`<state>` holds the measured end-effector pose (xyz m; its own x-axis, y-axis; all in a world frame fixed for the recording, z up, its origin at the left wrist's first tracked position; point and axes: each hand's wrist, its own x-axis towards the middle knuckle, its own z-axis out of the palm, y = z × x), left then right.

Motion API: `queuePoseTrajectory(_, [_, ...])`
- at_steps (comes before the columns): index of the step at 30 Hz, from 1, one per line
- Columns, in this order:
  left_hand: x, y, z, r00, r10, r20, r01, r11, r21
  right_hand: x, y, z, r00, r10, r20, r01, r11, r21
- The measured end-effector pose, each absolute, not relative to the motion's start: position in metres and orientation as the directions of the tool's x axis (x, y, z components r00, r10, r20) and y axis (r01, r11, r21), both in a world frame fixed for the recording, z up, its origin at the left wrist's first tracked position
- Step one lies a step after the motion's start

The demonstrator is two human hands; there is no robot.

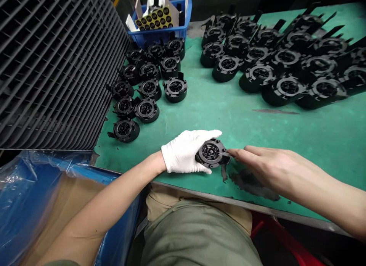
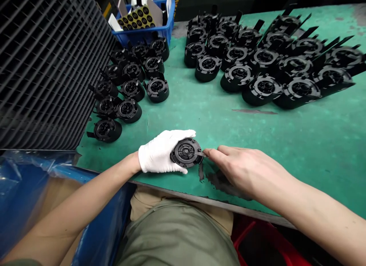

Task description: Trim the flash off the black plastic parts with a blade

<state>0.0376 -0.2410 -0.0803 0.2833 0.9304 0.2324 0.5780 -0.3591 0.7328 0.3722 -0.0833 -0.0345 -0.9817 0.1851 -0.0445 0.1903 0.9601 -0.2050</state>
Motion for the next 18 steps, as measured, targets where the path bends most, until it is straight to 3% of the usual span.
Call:
queuePoseTrajectory(5, [0.039,-0.241,-0.081,0.273,0.938,0.214,0.602,-0.341,0.722,0.358,-0.076,-0.014,-0.997,-0.008,0.082,-0.017,0.994,-0.107])
queuePoseTrajectory(12, [0.039,-0.241,-0.083,0.263,0.941,0.214,0.602,-0.333,0.726,0.345,-0.063,-0.001,-0.985,-0.138,0.104,-0.140,0.990,-0.008])
queuePoseTrajectory(18, [0.037,-0.240,-0.086,0.261,0.943,0.206,0.590,-0.325,0.739,0.329,-0.044,0.009,-0.959,-0.282,0.014,-0.282,0.959,-0.023])
